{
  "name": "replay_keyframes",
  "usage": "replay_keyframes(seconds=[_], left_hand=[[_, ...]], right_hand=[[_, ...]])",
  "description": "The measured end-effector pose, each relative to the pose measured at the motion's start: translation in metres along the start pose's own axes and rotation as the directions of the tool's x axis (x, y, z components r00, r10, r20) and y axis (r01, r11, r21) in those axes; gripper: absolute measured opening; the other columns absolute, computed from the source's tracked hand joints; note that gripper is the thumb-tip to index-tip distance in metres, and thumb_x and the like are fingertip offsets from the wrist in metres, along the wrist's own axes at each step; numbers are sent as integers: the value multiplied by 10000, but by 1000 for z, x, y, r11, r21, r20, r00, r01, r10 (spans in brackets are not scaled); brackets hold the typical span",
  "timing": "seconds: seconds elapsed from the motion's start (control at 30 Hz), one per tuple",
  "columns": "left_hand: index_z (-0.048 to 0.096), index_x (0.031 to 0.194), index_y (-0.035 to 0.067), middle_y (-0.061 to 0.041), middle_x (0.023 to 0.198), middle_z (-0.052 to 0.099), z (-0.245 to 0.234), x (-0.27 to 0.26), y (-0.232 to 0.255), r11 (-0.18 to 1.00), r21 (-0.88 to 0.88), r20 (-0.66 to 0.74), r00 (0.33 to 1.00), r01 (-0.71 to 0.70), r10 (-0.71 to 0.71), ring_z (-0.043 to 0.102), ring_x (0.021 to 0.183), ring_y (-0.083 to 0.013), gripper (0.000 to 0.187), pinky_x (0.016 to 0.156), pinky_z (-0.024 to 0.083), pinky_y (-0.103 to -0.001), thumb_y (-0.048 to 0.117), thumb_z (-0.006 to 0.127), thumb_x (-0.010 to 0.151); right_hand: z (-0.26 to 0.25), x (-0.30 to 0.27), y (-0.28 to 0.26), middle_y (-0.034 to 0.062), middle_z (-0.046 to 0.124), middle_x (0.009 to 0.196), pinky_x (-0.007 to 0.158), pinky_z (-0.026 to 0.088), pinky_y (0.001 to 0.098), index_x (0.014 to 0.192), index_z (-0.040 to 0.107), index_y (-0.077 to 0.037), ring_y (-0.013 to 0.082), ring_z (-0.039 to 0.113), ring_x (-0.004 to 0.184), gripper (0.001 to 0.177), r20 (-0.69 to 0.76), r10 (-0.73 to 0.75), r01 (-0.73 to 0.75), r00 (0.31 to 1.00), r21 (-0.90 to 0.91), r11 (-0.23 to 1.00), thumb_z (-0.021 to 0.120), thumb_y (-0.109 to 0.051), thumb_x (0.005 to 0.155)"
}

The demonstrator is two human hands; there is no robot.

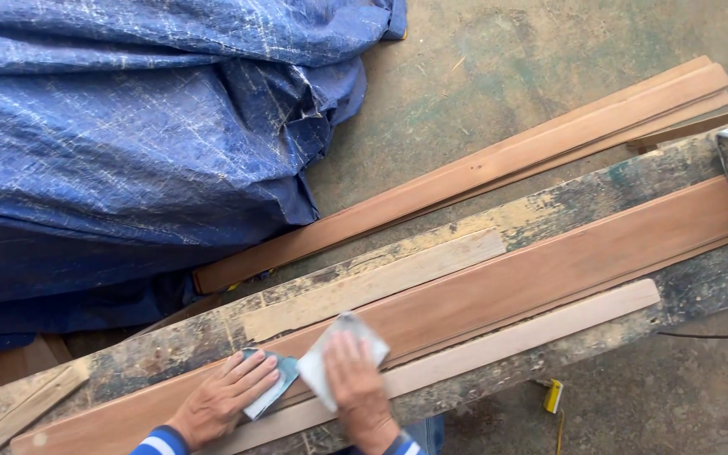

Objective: Sanding wooden planks using an orbital power sander and manual sandpaper pads.

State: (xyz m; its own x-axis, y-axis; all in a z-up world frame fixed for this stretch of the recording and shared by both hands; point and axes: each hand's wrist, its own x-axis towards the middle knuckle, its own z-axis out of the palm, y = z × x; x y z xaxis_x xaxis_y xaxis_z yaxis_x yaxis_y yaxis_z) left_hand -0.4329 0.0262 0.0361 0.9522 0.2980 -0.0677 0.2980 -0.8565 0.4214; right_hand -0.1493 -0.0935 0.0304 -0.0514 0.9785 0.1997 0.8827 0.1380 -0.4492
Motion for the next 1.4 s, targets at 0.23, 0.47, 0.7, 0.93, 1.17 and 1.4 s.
replay_keyframes(seconds=[0.23, 0.47, 0.7, 0.93, 1.17, 1.4], left_hand=[[503, 1470, 76, -115, 1559, 462, -6, -28, -14, 997, -44, -28, 998, -59, 58, 383, 1458, -313, 725, 1188, 267, -515, 93, 660, 762], [504, 1470, 84, -109, 1565, 452, -9, -29, -16, 998, -44, -56, 997, -53, 50, 383, 1457, -290, 671, 1191, 264, -498, 135, 664, 820], [511, 1469, 102, -92, 1569, 458, 3, -31, -22, 997, 20, -68, 995, -73, 75, 393, 1461, -271, 641, 1197, 275, -483, 130, 627, 839], [501, 1473, 93, -103, 1569, 447, -3, -32, -18, 998, -36, -52, 997, -53, 51, 383, 1456, -276, 646, 1191, 266, -494, 138, 638, 843], [489, 1482, 103, -90, 1572, 446, 1, -32, -20, 998, -33, -26, 998, -52, 51, 376, 1460, -269, 672, 1193, 264, -495, 149, 650, 831], [468, 1494, 116, -78, 1577, 431, 1, -31, -20, 998, -38, -26, 999, -48, 47, 365, 1461, -265, 677, 1194, 264, -494, 172, 657, 846]], right_hand=[[-36, -7, 116, 222, 625, 1384, 1116, 478, 452, 1363, 596, -6, 337, 608, 1289, 533, -130, 117, -146, 985, -243, 959, 659, -9, 834], [0, -4, 63, 224, 653, 1349, 1057, 556, 466, 1333, 635, 1, 368, 653, 1248, 433, -319, 362, -460, 876, -321, 828, 690, -25, 904], [11, -18, 23, 197, 663, 1320, 1019, 543, 480, 1327, 626, -38, 351, 652, 1213, 538, -69, 102, -114, 992, -211, 971, 742, -89, 804], [-32, 7, 148, 193, 720, 1178, 862, 623, 416, 1293, 660, -38, 324, 723, 1051, 300, -345, 514, -616, 786, -354, 704, 672, -179, 1028], [27, 7, -4, 208, 620, 1385, 1094, 458, 524, 1336, 608, -2, 359, 596, 1291, 591, -73, 64, -77, 995, -181, 981, 772, -20, 768], [-87, -2, 195, 226, 648, 1398, 1106, 533, 477, 1379, 607, -6, 381, 625, 1286, 487, -344, 450, -563, 824, -406, 720, 676, 43, 900]])
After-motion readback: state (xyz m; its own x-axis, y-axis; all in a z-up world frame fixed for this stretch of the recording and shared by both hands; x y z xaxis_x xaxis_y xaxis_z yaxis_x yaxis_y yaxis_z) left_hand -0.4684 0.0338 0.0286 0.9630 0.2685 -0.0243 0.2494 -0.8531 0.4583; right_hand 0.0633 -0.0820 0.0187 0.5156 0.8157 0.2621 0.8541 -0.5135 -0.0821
